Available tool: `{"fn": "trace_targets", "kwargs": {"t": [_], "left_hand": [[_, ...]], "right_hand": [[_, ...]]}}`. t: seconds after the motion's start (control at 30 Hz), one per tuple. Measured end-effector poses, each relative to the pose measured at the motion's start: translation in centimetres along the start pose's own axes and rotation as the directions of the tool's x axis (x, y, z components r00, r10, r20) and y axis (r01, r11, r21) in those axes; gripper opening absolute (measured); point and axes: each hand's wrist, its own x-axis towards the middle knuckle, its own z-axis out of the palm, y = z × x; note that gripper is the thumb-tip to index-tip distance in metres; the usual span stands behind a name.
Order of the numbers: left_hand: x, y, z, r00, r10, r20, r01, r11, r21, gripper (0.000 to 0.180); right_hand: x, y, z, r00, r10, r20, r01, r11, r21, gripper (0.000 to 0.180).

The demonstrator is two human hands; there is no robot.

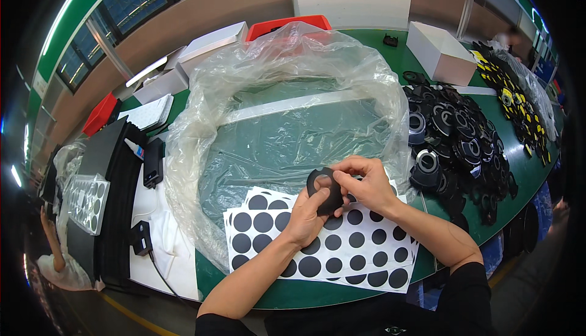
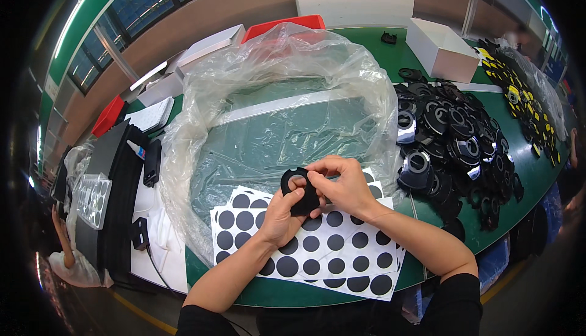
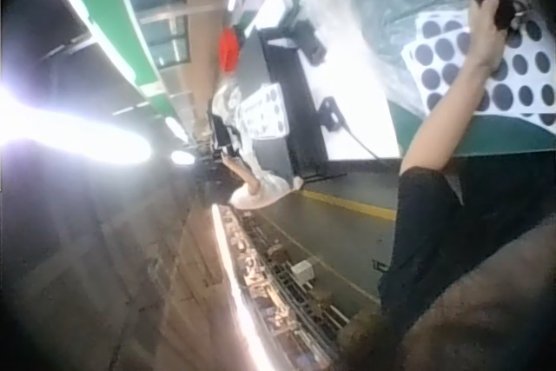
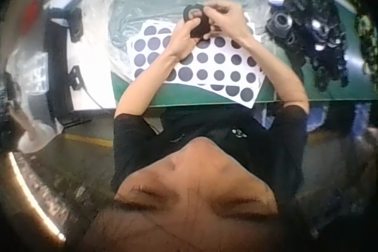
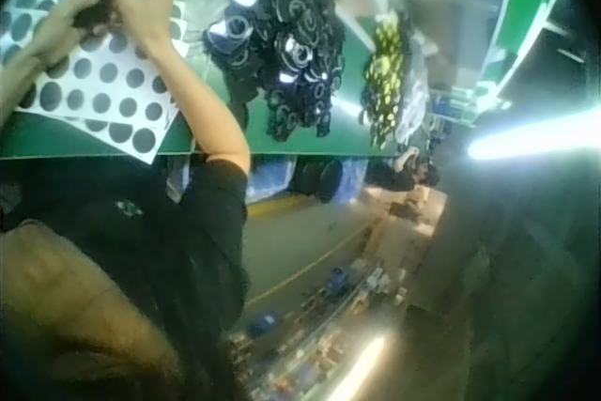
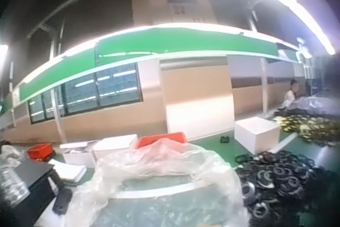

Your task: Attaching circular adhesive pads to black plastic components on an assembly line.

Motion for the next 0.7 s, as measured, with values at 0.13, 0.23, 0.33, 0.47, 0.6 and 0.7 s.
{"fn": "trace_targets", "kwargs": {"t": [0.13,0.23,0.33,0.47,0.6,0.7], "left_hand": [[0.1,-0.3,0.0,1.000,-0.028,-0.001,0.028,0.997,0.065,0.021],[0.3,-0.5,0.0,0.997,-0.057,0.045,0.051,0.991,0.121,0.020],[0.3,-0.3,0.8,0.995,-0.088,0.037,0.065,0.908,0.414,0.025],[-0.1,0.0,1.7,0.990,-0.107,-0.093,0.139,0.871,0.471,0.035],[-0.4,-0.1,0.3,0.997,-0.072,-0.025,0.076,0.947,0.311,0.039],[-0.1,0.0,0.1,0.993,-0.115,0.013,0.111,0.979,0.172,0.039]], "right_hand": [[-0.2,-1.1,0.0,0.998,0.018,-0.057,-0.022,0.997,-0.078,0.017],[-0.1,-0.9,0.0,0.995,0.002,-0.104,-0.020,0.984,-0.175,0.022],[-0.1,-1.4,-0.4,0.960,-0.261,-0.099,0.175,0.838,-0.517,0.030],[-0.5,-2.1,-0.5,0.911,-0.407,0.059,0.294,0.544,-0.786,0.038],[-0.5,-3.2,-1.5,0.946,-0.247,0.212,0.322,0.631,-0.705,0.033],[-0.5,-4.3,-2.4,0.954,-0.146,0.263,0.287,0.705,-0.649,0.021]]}}
